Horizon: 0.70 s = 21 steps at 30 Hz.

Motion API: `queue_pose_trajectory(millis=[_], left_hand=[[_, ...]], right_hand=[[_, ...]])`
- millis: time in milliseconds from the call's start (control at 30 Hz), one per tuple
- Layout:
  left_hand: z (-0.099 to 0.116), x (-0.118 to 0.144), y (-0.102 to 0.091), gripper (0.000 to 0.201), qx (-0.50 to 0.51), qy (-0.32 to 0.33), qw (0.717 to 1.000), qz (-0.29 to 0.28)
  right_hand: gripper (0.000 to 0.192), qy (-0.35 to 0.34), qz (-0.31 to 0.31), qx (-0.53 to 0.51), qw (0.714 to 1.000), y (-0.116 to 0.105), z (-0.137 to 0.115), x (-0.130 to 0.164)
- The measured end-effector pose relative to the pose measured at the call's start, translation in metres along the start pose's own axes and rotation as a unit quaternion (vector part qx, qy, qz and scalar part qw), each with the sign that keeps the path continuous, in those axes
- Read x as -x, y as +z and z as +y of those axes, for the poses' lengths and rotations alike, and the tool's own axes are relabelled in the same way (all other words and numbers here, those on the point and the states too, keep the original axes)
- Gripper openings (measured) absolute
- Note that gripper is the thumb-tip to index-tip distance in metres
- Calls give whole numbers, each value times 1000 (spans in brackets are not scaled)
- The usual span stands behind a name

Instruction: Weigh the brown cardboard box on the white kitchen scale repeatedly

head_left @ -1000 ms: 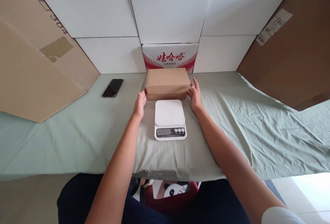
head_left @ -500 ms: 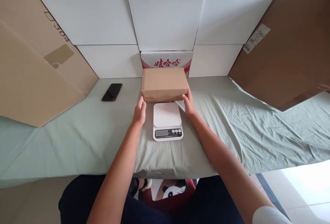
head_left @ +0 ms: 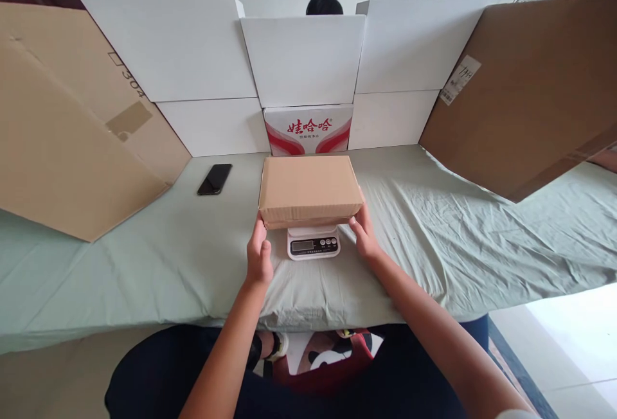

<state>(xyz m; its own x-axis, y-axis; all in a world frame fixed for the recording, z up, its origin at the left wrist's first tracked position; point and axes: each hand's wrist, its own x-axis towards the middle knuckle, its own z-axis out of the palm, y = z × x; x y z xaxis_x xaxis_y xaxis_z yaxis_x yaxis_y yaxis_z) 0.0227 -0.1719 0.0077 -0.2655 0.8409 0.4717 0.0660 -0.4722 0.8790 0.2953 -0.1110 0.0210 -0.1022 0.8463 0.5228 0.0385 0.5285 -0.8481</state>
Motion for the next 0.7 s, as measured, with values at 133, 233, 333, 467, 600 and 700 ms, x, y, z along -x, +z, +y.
queue_pose_trajectory(millis=[133, 233, 333, 467, 600, 700], left_hand=[[5, -1, 2, 89, 12, -24, 1000, -5], [9, -3, 4, 83, 19, -57, 998, -15], [11, -3, 4, 82, 30, -80, 996, 2], [12, 0, 4, 82, 33, -98, 995, 19], [14, 0, 4, 79, 25, -109, 994, 20], [16, -1, 5, 77, 15, -110, 994, 11]], right_hand=[[75, 11, 7, 1, 1000, 2, -3, 1], [75, 12, 19, 21, 1000, 1, -3, -1], [70, -3, 35, 47, 998, -1, -3, 0], [68, -29, 51, 80, 995, -2, -4, 0], [67, -24, 61, 87, 994, -1, -7, 0], [67, -16, 68, 76, 995, -1, -7, 0]])
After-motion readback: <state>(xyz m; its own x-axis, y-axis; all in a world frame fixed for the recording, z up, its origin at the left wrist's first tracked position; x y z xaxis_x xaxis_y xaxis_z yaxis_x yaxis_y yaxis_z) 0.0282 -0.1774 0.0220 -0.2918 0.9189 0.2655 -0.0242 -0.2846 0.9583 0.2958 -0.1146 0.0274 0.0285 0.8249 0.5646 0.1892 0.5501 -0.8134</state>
